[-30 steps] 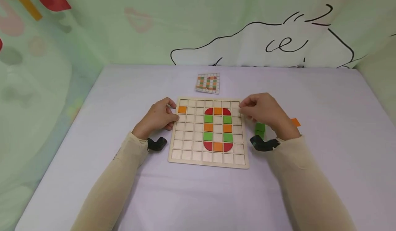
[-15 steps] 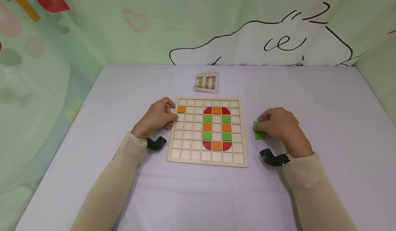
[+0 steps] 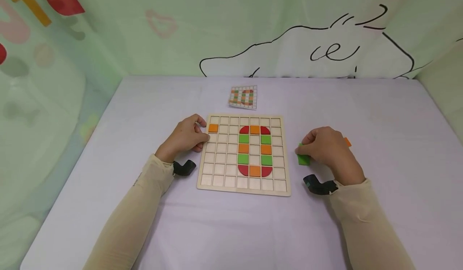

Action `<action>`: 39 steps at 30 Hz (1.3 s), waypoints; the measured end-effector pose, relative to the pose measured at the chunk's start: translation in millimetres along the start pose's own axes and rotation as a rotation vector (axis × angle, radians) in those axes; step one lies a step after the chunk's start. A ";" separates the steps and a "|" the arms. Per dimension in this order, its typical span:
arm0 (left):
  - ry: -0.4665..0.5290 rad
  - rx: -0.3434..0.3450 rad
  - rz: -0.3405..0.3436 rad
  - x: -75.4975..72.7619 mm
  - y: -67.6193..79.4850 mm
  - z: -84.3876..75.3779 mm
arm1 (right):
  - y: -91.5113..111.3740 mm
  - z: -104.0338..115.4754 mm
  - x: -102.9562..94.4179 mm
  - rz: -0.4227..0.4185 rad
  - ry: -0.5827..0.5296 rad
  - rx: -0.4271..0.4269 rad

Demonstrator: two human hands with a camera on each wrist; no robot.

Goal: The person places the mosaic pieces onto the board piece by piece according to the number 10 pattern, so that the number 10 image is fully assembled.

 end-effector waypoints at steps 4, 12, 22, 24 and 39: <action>0.004 -0.001 0.003 1.3 -0.5 0.3 | 1.2 -1.6 0.8 -0.008 -0.024 -0.005; 0.005 -0.005 -0.001 1.8 0.9 -0.7 | 1.7 -3.4 -0.1 -0.013 -0.118 -0.033; 0.016 -0.014 -0.007 0.1 1.9 -0.5 | -12.8 43.5 -4.3 -0.061 -0.254 -0.202; 0.026 -0.018 -0.008 0.1 1.3 0.6 | -18.2 57.3 -0.9 -0.042 -0.295 -0.238; 0.035 -0.021 -0.015 -0.2 -0.6 5.2 | -60.9 140.4 60.7 0.285 -0.479 -0.292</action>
Point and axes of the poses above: each hand's wrist, its own y-axis away from the middle knuckle, its own x-axis out of the palm, z = x × y, the point moved 8 cm from there along -y, towards the middle knuckle, and after that the axes turned 5 degrees about -y, right-handed, at the moved point
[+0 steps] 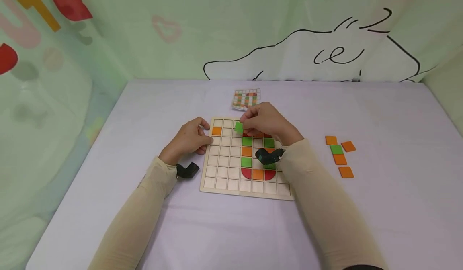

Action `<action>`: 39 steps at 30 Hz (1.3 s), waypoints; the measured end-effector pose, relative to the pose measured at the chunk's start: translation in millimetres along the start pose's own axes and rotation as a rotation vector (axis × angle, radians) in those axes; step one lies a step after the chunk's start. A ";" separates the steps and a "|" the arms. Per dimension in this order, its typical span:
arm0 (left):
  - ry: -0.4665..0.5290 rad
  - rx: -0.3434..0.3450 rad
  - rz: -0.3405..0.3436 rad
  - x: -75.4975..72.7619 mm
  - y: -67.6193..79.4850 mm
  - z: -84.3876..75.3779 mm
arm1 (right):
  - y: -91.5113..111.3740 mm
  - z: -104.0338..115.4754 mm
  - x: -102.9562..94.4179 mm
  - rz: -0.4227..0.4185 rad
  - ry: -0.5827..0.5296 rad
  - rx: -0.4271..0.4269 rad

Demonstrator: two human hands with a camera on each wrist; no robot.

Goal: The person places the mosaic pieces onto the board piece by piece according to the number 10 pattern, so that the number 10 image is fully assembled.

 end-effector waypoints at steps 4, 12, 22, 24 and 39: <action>-0.009 0.018 0.010 1.4 0.1 -1.4 | -12.5 2.7 13.5 0.034 0.020 0.010; -0.028 0.029 0.012 3.4 -0.8 -3.8 | -26.4 1.9 24.1 0.048 0.060 0.033; -0.046 0.032 0.001 2.2 -0.8 -3.9 | -31.7 0.8 27.4 0.054 0.086 0.057; -0.044 0.035 0.004 2.0 -0.7 -3.8 | -32.4 0.9 28.0 0.050 0.103 0.060; -0.037 0.042 0.002 -1.0 -1.1 -2.1 | -34.2 7.9 34.3 0.007 0.186 0.070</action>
Point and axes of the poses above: each hand's wrist, its own y-axis away from the middle knuckle, its own x-axis out of the palm, z = x × y, the point moved 8 cm from there along -y, towards the middle knuckle, and after that the axes turned 5 degrees about -y, right-handed, at the moved point
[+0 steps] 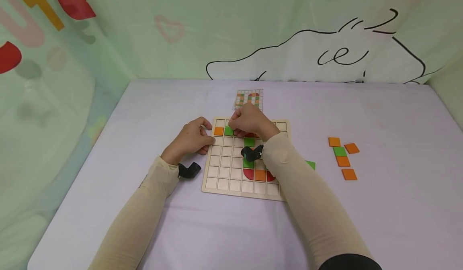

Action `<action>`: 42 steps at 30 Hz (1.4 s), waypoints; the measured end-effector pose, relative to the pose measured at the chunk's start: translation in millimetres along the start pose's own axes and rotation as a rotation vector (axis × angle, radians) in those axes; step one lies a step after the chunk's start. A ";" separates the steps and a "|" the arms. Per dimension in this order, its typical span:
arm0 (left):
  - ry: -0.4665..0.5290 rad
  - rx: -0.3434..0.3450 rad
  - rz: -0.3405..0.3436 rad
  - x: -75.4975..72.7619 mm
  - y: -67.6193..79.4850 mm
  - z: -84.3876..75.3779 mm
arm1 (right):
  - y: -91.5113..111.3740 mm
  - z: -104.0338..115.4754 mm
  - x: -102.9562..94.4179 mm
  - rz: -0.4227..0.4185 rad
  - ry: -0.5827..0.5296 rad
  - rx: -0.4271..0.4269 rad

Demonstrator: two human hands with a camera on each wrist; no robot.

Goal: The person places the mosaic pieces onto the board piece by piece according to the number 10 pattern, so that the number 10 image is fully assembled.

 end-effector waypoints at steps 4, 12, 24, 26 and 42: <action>-0.004 0.007 -0.001 -0.5 -0.2 -0.7 | 0.6 0.4 0.6 -0.014 0.001 0.007; -0.005 0.002 -0.001 -0.8 0.6 -1.5 | 1.2 -0.8 0.0 -0.017 -0.019 -0.009; -0.013 -0.015 -0.003 -1.6 2.6 2.1 | 25.6 -12.8 -28.5 -0.092 -0.050 -0.051; -0.008 -0.021 -0.005 -2.4 3.7 3.5 | 38.8 -23.6 -45.4 -0.149 -0.033 -0.037; -0.007 -0.023 -0.016 -6.9 7.8 6.4 | 165.3 -158.8 -178.1 -0.449 -0.058 0.237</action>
Point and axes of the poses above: each hand's wrist, its own y-axis away from the middle knuckle, its own x-axis out of the palm, z = x × y, the point moved 8 cm from there along -y, towards the middle knuckle, and after that the axes turned 5 degrees about -y, right-handed, at the moved point
